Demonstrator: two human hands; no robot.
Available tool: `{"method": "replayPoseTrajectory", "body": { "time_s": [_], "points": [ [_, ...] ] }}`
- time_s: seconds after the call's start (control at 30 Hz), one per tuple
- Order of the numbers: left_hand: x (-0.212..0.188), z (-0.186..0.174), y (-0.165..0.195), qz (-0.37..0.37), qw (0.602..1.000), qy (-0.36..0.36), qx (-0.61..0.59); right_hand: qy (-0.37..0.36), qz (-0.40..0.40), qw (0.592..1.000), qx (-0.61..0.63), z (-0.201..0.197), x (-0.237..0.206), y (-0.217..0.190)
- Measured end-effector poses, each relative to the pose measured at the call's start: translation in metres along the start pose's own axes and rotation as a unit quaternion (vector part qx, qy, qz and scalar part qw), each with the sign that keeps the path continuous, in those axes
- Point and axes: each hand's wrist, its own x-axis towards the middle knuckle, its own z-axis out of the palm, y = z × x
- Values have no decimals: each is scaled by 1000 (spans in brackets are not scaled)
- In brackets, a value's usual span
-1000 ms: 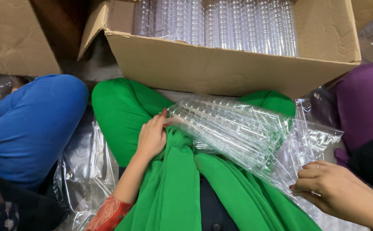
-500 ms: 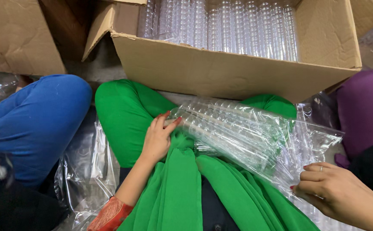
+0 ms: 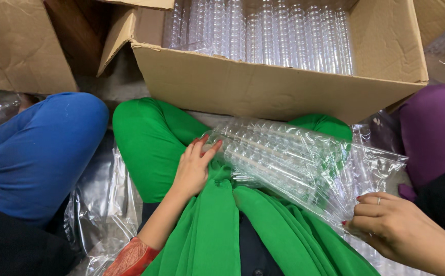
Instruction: The person sits on the floor and unpacks clear plastic cups from plastic bags, stacking the cups into tall columns and placing the stacked columns into a cardboard box alongside other pre-stacked columns. The person occasionally handles and sets aside empty plastic packaging.
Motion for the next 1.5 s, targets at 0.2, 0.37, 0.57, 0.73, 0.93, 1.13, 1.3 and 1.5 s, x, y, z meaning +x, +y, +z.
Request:
{"method": "replayPoseTrajectory", "body": {
  "time_s": [0.2,0.37,0.57,0.73,0.93,1.13,1.3,1.5],
  "points": [
    [6,1,11,31,999,-43,11,8,-27,1000,0,-4,2,-2],
    [6,-4,15,44,998,-34,-8,9,-42,999,4,-4,3,-2],
    [8,-3,29,60,997,-50,25,19,-58,998,2,-3,4,-2],
    [8,-11,38,74,996,-52,18,37,-74,997,1,-5,6,-5],
    [8,-14,50,81,993,-81,19,43,-71,996,9,-6,11,-10],
    [7,-19,58,111,992,-61,1,48,-86,995,17,-12,16,-14],
    [11,-25,66,114,989,-92,-8,51,-99,994,21,-15,17,-17],
    [9,-29,79,142,983,-119,10,64,-102,992,26,-15,17,-20]
  ]
}}
